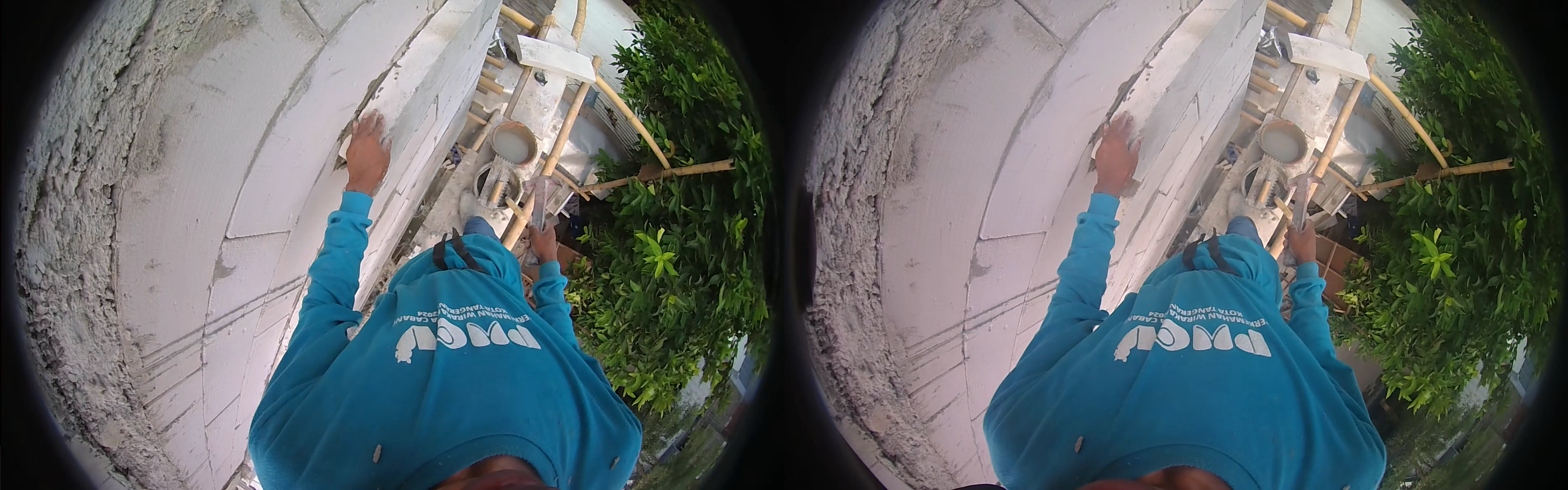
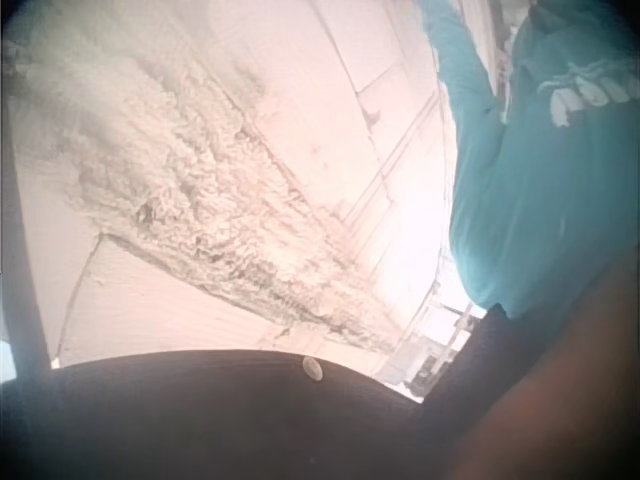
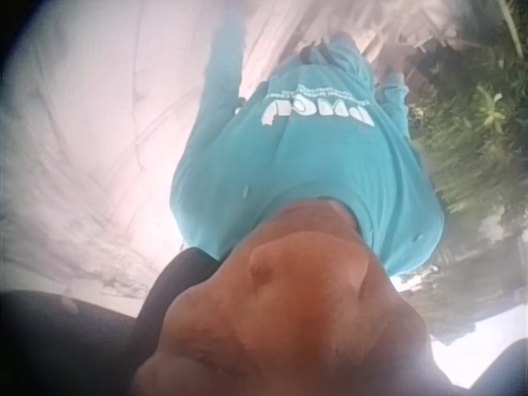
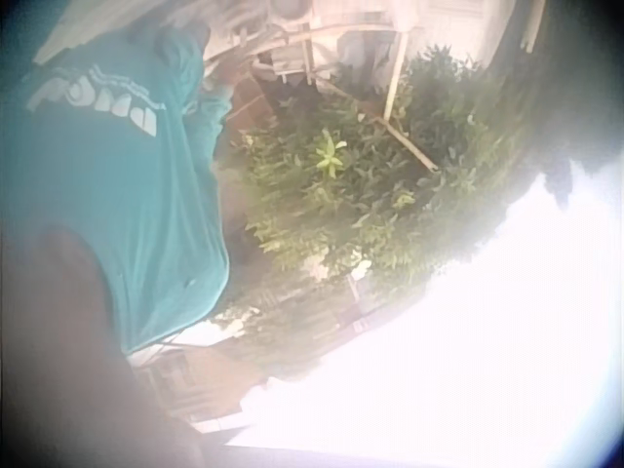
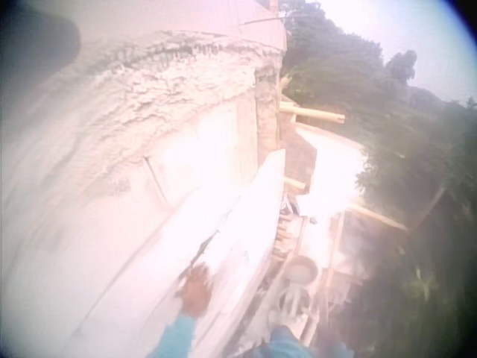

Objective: The person applies cement to a white rectangular tile using a trowel, then presses the tile onto a vertical wall surface. They use a hammer to tap the tile into place and adjust its alignment. The process is repeated for additional tiles along the wall.

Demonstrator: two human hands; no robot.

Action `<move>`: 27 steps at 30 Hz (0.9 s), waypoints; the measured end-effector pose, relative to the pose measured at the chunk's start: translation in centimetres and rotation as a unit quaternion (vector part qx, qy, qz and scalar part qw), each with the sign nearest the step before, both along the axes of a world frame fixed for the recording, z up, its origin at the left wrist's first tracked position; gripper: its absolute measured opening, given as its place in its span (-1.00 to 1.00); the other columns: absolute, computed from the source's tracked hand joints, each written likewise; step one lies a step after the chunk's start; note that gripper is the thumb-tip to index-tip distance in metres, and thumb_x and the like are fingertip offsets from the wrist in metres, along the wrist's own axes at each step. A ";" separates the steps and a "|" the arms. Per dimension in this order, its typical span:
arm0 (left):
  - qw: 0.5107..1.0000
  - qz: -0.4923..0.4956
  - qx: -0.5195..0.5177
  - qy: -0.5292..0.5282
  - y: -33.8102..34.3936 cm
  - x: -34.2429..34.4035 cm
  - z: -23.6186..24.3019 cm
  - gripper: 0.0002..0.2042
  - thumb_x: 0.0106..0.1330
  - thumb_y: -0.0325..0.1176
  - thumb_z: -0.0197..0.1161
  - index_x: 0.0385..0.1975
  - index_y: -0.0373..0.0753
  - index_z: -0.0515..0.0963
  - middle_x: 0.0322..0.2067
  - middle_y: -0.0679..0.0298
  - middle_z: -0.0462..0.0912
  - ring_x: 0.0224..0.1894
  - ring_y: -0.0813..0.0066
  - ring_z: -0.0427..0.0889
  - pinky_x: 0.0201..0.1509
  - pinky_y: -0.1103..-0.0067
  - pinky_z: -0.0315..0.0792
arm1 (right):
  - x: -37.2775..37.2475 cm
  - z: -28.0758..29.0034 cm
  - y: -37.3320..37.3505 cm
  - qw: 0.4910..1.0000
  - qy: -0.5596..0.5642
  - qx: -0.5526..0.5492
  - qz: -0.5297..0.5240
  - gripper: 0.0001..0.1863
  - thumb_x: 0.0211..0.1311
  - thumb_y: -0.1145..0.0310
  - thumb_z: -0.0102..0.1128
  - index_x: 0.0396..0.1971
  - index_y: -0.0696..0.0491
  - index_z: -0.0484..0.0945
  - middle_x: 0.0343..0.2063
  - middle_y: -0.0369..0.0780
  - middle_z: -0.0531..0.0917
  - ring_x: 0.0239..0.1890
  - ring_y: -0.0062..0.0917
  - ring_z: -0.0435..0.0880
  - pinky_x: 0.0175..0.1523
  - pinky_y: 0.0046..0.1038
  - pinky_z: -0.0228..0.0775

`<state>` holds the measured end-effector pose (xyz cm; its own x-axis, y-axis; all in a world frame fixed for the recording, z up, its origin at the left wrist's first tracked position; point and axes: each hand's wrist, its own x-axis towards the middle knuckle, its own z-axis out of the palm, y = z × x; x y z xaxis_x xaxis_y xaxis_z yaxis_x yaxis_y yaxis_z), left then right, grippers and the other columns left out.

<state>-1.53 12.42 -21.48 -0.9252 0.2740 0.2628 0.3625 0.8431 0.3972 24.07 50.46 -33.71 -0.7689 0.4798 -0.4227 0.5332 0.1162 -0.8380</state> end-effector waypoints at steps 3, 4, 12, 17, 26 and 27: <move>0.998 0.007 0.006 0.059 0.3 1.7 -1.1 -0.56 0.31 -0.47 0.10 0.22 -0.35 0.43 0.32 0.04 0.35 0.40 0.16 0.25 0.53 0.28 0.00 | -6.3 6.1 -2.1 0.996 0.055 0.004 0.070 -0.76 0.34 0.32 0.14 -0.21 0.17 0.36 -0.58 -0.21 0.55 -0.66 -0.56 0.55 -0.55 -0.49 0.42; 0.998 0.019 -0.001 0.057 0.7 1.6 -1.3 -0.56 0.31 -0.50 0.06 0.22 -0.35 0.42 0.32 0.04 0.34 0.41 0.15 0.24 0.54 0.27 -0.02 | -8.6 7.9 -3.1 0.992 0.078 0.014 0.094 -0.76 0.35 0.32 0.14 -0.20 0.18 0.37 -0.57 -0.20 0.56 -0.65 -0.54 0.55 -0.54 -0.48 0.43; 0.998 0.053 -0.020 0.042 1.6 1.7 -1.4 -0.50 0.22 -0.59 -0.01 0.23 -0.37 0.41 0.32 0.05 0.34 0.43 0.19 0.20 0.55 0.29 -0.05 | -21.2 19.8 -11.6 0.913 0.292 0.217 0.185 -0.70 0.39 0.30 0.08 -0.06 0.20 0.34 -0.52 0.02 0.60 -0.48 -0.14 0.65 -0.39 -0.18 0.45; 0.997 0.057 0.019 0.040 1.8 1.7 -1.7 -0.47 0.18 -0.59 0.01 0.24 -0.37 0.40 0.33 0.06 0.33 0.44 0.23 0.18 0.56 0.31 -0.09 | -25.4 17.7 -14.3 0.851 0.323 0.359 0.205 -0.70 0.37 0.35 0.05 -0.03 0.16 0.25 -0.46 0.15 0.61 -0.36 0.18 0.59 -0.30 0.06 0.40; 0.995 0.067 0.014 0.068 1.8 1.7 -1.5 -0.55 0.26 -0.57 0.00 0.20 -0.37 0.42 0.30 0.07 0.36 0.41 0.20 0.24 0.52 0.27 0.03 | -27.5 14.5 -12.0 0.882 0.223 0.302 0.285 -0.76 0.38 0.27 0.03 -0.14 0.10 0.28 -0.49 0.07 0.63 -0.47 0.04 0.64 -0.36 0.02 0.48; 0.997 0.066 0.017 0.045 1.8 1.8 -1.5 -0.55 0.26 -0.57 0.01 0.20 -0.36 0.41 0.30 0.07 0.36 0.41 0.20 0.23 0.52 0.28 0.03 | -26.8 14.4 -12.1 0.928 0.214 0.179 0.247 -0.77 0.40 0.27 0.02 -0.12 0.08 0.29 -0.51 -0.01 0.59 -0.54 -0.08 0.59 -0.43 -0.07 0.46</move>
<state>0.32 14.24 -22.99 -0.9251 0.1406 0.3526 0.2841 0.8726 0.3973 -2.74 38.34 -19.36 -0.9931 0.0755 0.0901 -0.0312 0.5694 -0.8215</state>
